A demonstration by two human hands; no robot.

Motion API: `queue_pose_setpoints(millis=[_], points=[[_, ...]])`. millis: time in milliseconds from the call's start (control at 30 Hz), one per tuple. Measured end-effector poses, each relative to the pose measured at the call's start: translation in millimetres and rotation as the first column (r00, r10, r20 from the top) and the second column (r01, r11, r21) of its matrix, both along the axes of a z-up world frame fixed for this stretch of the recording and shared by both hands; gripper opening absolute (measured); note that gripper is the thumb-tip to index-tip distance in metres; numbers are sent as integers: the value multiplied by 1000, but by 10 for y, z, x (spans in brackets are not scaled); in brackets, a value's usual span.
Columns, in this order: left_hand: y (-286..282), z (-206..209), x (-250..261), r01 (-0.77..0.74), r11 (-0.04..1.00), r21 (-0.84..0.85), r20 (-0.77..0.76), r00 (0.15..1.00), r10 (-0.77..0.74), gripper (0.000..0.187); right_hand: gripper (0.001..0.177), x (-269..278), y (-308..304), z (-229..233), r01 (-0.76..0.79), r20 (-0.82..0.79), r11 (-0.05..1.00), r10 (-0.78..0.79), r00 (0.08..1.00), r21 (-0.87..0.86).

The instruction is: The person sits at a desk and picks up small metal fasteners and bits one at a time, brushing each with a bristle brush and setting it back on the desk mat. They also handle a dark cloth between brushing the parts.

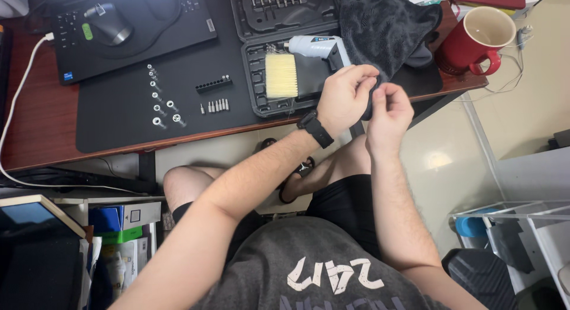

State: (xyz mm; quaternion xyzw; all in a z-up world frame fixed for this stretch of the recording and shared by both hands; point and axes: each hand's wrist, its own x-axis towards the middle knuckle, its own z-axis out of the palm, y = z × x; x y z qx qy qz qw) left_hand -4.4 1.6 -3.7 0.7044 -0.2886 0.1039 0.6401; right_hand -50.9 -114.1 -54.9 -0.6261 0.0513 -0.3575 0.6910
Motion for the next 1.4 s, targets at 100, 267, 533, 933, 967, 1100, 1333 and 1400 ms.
queue_pose_setpoints(millis=[100, 267, 533, 933, 967, 1100, 1333, 1400], points=[[15, 6, -53, 60, 998, 35, 30, 998, -61, 14, 7, -3, 9, -8, 36, 2, 999, -36, 999, 35], [3, 34, 2, -46, 998, 43, 135, 990, 39, 13, 4, 41, 2, -47, -30, 23, 999, 30, 999, 15], [-42, 107, -32, -31, 999, 12, 101, 994, 30, 13, 3, 106, -115, -148, 88, 29, 996, -88, 996, 1], [-63, 150, -83, 62, 993, -101, 150, 988, -47, 9, 11, 27, -95, 76, -167, 65, 826, 157, 986, 539], [-62, 138, -92, 69, 993, -90, 145, 988, -56, 9, 11, 15, -79, 84, -176, 77, 801, 161, 984, 572], [-76, 108, -20, 37, 996, -76, 139, 990, -27, 9, 10, 27, -33, 65, -145, 24, 830, 157, 987, 538], [-93, 115, 20, 18, 999, -44, 130, 991, -12, 10, 6, 50, -84, -9, 9, -45, 973, 2, 999, 232], [-82, 136, 27, 19, 1000, -7, 151, 988, -17, 10, 5, 62, -78, -5, 11, -74, 991, -1, 997, 137]])
